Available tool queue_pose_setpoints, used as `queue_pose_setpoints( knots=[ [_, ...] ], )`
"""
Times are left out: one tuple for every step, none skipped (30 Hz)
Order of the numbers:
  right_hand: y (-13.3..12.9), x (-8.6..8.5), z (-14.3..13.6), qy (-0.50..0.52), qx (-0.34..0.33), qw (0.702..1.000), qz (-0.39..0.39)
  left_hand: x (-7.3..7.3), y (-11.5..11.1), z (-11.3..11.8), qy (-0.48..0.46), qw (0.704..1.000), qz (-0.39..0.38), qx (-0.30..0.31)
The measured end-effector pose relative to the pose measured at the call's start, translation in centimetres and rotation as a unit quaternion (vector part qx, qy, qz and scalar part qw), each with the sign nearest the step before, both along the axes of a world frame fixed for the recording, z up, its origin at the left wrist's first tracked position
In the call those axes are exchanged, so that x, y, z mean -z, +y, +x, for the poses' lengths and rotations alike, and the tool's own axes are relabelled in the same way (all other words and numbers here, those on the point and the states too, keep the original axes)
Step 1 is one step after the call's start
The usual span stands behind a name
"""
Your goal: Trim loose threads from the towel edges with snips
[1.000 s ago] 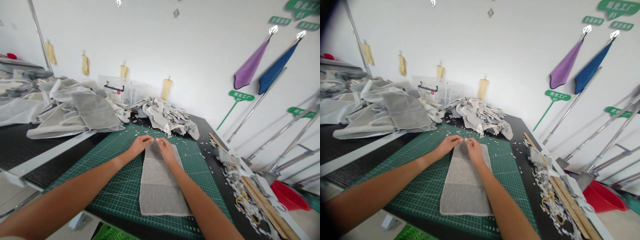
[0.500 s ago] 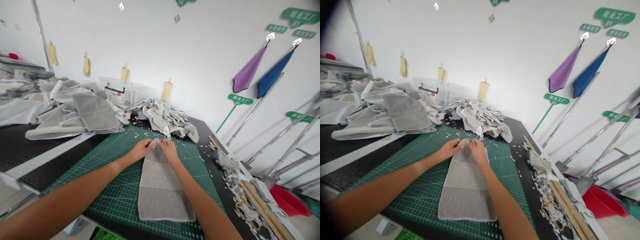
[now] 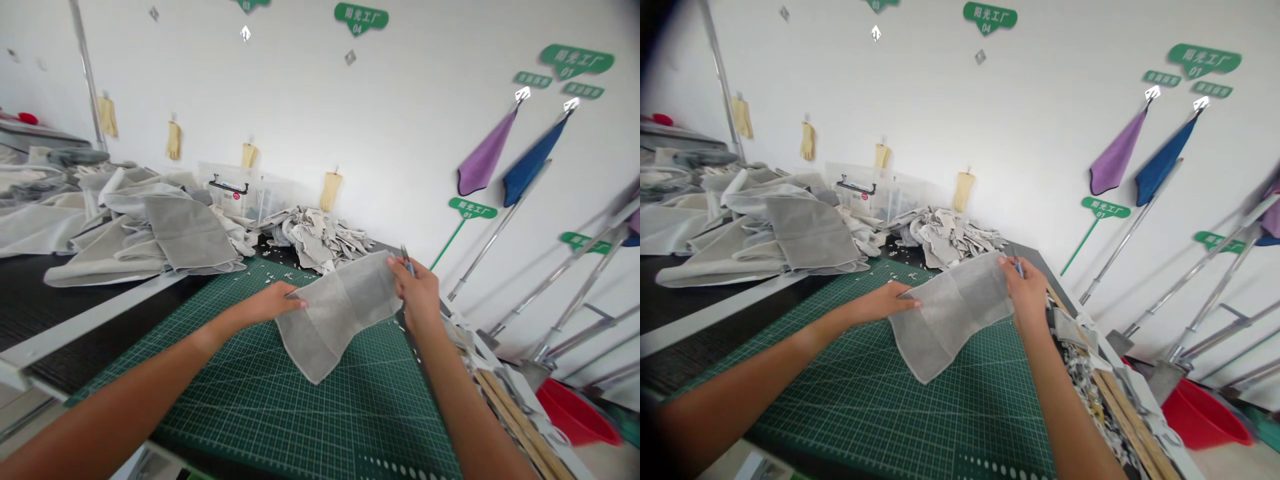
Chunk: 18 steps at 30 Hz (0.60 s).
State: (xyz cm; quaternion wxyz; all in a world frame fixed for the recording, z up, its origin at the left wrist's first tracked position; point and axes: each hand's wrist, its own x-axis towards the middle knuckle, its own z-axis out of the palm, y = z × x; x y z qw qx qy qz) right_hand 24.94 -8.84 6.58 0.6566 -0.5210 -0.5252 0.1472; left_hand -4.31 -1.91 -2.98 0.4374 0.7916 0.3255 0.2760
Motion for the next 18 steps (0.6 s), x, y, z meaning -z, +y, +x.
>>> queue_pose_setpoints(
  knots=[
    [-1.1, -0.6, 0.5, 0.032, -0.009, 0.999, 0.008, -0.9, -0.2, -0.4, -0.02, 1.0, -0.003, -0.002],
    [-2.1, -1.2, 1.0, 0.058, -0.016, 0.998, 0.014, -1.8, -0.5, -0.7, -0.043, 0.999, -0.008, -0.003],
    [-3.2, -1.6, 1.4, 0.078, -0.019, 0.997, 0.019, -2.8, -0.9, -1.0, -0.067, 0.998, -0.016, -0.003],
    [-4.4, -2.0, 1.7, 0.093, -0.02, 0.995, 0.023, -3.9, -1.3, -1.3, -0.089, 0.996, -0.024, -0.002],
    [-5.5, -2.3, 2.0, 0.104, -0.023, 0.994, 0.022, -4.9, -1.9, -1.7, -0.107, 0.994, -0.033, -0.001],
    [-6.6, -2.5, 2.2, 0.111, -0.026, 0.993, 0.019, -6.0, -2.5, -2.0, -0.122, 0.992, -0.043, 0.006],
    [-7.6, -2.7, 2.4, 0.118, -0.027, 0.993, 0.016, -7.0, -3.1, -2.3, -0.133, 0.989, -0.055, 0.017],
    [-8.7, -2.8, 2.5, 0.124, -0.029, 0.992, 0.011, -7.9, -3.6, -2.6, -0.141, 0.987, -0.068, 0.032],
    [-9.7, -2.9, 2.6, 0.132, -0.03, 0.991, 0.006, -8.7, -4.0, -2.9, -0.146, 0.985, -0.081, 0.048],
    [-10.6, -2.8, 2.7, 0.142, -0.032, 0.989, -0.001, -9.2, -4.3, -3.2, -0.145, 0.983, -0.093, 0.063],
    [-11.5, -2.6, 2.8, 0.153, -0.034, 0.987, -0.012, -9.5, -4.4, -3.4, -0.14, 0.982, -0.103, 0.075],
    [-12.2, -2.3, 3.0, 0.164, -0.035, 0.986, -0.024, -9.5, -4.4, -3.5, -0.128, 0.982, -0.108, 0.083],
    [-12.7, -1.7, 3.2, 0.173, -0.034, 0.984, -0.039, -9.1, -4.2, -3.5, -0.111, 0.984, -0.107, 0.086],
    [-13.1, -1.0, 3.5, 0.178, -0.031, 0.982, -0.058, -8.5, -3.9, -3.4, -0.09, 0.987, -0.1, 0.083],
    [-13.2, -0.1, 3.8, 0.18, -0.03, 0.98, -0.083, -7.6, -3.5, -3.3, -0.069, 0.991, -0.091, 0.074],
    [-13.2, 1.0, 4.2, 0.18, -0.03, 0.977, -0.111, -6.5, -3.0, -3.0, -0.048, 0.994, -0.081, 0.061],
    [-13.0, 2.3, 4.5, 0.179, -0.039, 0.972, -0.148, -5.2, -2.4, -2.7, -0.028, 0.996, -0.074, 0.049],
    [-12.6, 3.6, 4.9, 0.179, -0.054, 0.964, -0.187, -3.9, -1.9, -2.4, -0.011, 0.996, -0.074, 0.04]
  ],
)
